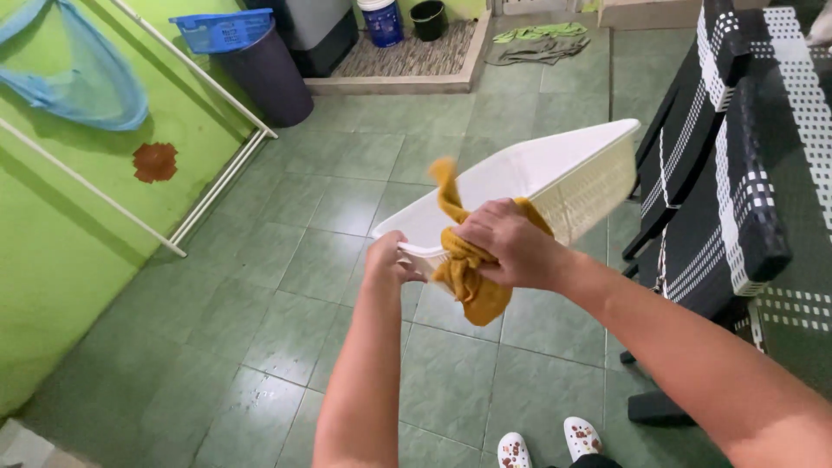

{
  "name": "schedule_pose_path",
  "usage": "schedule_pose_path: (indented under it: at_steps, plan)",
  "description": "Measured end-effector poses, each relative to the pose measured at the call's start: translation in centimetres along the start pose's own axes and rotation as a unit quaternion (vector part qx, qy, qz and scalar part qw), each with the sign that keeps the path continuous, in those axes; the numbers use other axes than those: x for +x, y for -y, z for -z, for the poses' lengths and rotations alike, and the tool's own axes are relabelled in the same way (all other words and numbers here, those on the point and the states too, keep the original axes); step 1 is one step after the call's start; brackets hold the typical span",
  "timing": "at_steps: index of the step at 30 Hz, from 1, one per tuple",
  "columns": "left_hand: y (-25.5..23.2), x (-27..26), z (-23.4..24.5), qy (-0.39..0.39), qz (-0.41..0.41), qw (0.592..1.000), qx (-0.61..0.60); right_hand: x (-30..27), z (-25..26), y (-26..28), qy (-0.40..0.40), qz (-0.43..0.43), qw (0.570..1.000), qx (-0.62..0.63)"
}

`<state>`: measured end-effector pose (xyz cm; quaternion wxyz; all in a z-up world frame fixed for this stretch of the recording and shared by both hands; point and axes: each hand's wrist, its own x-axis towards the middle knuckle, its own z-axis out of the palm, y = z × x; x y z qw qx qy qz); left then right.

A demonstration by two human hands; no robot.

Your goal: Wiping a food cover, organizing items, and cleaning the dining table and chairs with a cloth.

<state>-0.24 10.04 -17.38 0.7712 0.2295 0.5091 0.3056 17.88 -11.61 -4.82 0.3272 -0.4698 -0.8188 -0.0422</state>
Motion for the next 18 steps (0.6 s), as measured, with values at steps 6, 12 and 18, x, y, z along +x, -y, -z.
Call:
schedule_pose_path:
  at_steps: [6,12,18]
  plan:
    - [2.3,-1.9,-2.0,-0.337,-0.462,0.681,0.456,0.4,2.0,-2.8,-0.03,-0.077,0.996,0.045]
    - [0.3,-10.5,-8.9,-0.011,-0.5,0.75,0.433,1.5,4.1,-1.7,-0.05,-0.143,0.984,0.09]
    - [-2.4,-11.8,-8.7,0.176,-0.394,0.873,0.227,-1.1,6.3,-5.9,-0.002,-0.168,0.982,0.083]
